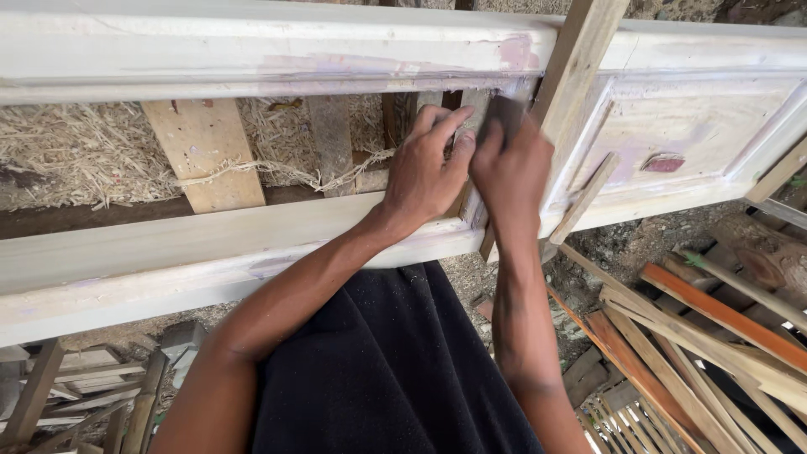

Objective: The person sands a white wooden door panel using a sanding block and sandpaper. They work on the flat surfaces and edges, switching between tools to smooth the wood.

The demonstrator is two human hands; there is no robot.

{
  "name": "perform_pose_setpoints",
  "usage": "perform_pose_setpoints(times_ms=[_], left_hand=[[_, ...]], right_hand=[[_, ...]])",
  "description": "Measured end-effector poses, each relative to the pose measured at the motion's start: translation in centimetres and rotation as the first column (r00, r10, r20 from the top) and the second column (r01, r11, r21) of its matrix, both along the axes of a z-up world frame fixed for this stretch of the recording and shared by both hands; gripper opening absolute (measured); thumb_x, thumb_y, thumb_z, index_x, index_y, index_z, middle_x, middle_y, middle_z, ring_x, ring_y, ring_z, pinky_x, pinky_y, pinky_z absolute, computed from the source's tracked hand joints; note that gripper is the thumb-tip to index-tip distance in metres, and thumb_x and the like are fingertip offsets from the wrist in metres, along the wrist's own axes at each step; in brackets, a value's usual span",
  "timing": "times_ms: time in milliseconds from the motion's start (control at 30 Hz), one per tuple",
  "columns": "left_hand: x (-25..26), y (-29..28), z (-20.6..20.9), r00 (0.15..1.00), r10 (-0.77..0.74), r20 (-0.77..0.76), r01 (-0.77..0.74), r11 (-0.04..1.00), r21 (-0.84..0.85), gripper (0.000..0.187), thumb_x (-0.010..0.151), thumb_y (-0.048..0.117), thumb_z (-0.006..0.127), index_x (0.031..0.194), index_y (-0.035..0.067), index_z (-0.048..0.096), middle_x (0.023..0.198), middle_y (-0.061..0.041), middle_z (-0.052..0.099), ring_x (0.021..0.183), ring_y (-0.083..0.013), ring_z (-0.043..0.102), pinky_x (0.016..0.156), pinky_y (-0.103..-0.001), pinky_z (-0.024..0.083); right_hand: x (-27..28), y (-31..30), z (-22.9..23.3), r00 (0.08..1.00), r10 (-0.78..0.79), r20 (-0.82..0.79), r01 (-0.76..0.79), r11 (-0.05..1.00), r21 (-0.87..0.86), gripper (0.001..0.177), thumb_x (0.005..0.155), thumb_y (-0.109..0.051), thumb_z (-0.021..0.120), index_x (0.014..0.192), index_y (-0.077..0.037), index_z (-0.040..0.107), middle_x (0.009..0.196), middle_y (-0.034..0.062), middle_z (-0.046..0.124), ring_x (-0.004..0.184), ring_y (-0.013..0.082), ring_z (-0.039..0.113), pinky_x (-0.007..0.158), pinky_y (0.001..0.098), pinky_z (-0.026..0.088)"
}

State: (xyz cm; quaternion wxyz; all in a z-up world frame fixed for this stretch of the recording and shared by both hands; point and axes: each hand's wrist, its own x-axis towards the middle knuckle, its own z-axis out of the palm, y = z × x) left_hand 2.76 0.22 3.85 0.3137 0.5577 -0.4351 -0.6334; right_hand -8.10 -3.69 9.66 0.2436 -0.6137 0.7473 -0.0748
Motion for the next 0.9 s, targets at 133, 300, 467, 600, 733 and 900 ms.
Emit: perform_pose_setpoints(times_ms=[133, 300, 467, 600, 733, 900], left_hand=[[3.1, 1.1, -0.1, 0.999, 0.022, -0.045, -0.019, 0.998, 0.061, 0.037, 0.105, 0.029, 0.054, 0.129, 0.005, 0.065, 0.120, -0.012, 0.060, 0.099, -0.0217, 0.070, 0.077, -0.032, 0.062], [6.8, 3.1, -2.0, 0.999, 0.026, 0.027, -0.031, 0.979, 0.202, 0.035, 0.107, 0.034, 0.052, 0.123, 0.008, 0.070, 0.118, -0.009, 0.071, 0.092, -0.0174, 0.074, 0.079, -0.031, 0.062], [1.4, 2.0, -7.0, 0.935, 0.161, -0.317, -0.080, 0.964, 0.255, 0.044, 0.102, 0.036, 0.063, 0.130, 0.003, 0.067, 0.112, -0.010, 0.077, 0.095, -0.0143, 0.076, 0.079, -0.027, 0.061], [-5.8, 0.3, -8.5, 0.892, 0.214, -0.397, -0.151, 0.971, 0.183, 0.048, 0.099, 0.033, 0.069, 0.133, -0.001, 0.064, 0.108, -0.012, 0.078, 0.084, -0.0124, 0.068, 0.071, -0.028, 0.058], [-8.5, 0.1, -9.8, 0.808, 0.379, -0.451, -0.266, 0.918, 0.296, 0.034, 0.099, 0.029, 0.069, 0.119, 0.001, 0.075, 0.091, -0.007, 0.077, 0.075, -0.0104, 0.072, 0.067, -0.026, 0.065], [-8.4, 0.7, -11.6, 0.880, 0.319, -0.351, -0.255, 0.942, 0.217, 0.025, 0.098, 0.023, 0.069, 0.113, 0.004, 0.077, 0.085, -0.004, 0.076, 0.074, -0.0123, 0.069, 0.066, -0.027, 0.060]], right_hand=[[-0.2, 0.6, -0.3, 0.983, 0.150, -0.104, -0.155, 0.987, -0.040, 0.034, 0.097, 0.001, 0.061, 0.129, 0.009, 0.055, 0.101, 0.0299, 0.071, 0.092, 0.0461, 0.072, 0.081, 0.0470, 0.058], [0.8, 4.7, 3.9, 0.999, 0.011, -0.046, 0.003, 0.960, 0.279, 0.031, 0.093, -0.011, 0.070, 0.115, 0.006, 0.058, 0.086, 0.0272, 0.071, 0.082, 0.0431, 0.073, 0.071, 0.0468, 0.058], [1.3, 4.4, 3.6, 0.998, -0.040, -0.058, 0.059, 0.925, 0.376, 0.025, 0.090, -0.015, 0.074, 0.107, 0.001, 0.064, 0.075, 0.0238, 0.070, 0.069, 0.0384, 0.073, 0.065, 0.0443, 0.055], [1.3, 4.6, 5.3, 0.958, -0.264, -0.113, 0.286, 0.841, 0.459, 0.025, 0.091, -0.018, 0.072, 0.109, -0.002, 0.064, 0.077, 0.0186, 0.073, 0.064, 0.0332, 0.073, 0.057, 0.0438, 0.054], [0.1, 6.8, 5.5, 0.988, -0.154, 0.019, 0.144, 0.953, 0.267, 0.025, 0.093, -0.016, 0.075, 0.108, 0.001, 0.065, 0.087, 0.0171, 0.075, 0.079, 0.0226, 0.076, 0.072, 0.0357, 0.057], [-1.1, 9.5, 5.1, 0.975, -0.213, 0.061, 0.194, 0.953, 0.232, 0.024, 0.093, -0.016, 0.075, 0.107, 0.000, 0.067, 0.088, 0.0159, 0.077, 0.080, 0.0192, 0.075, 0.073, 0.0343, 0.057]])
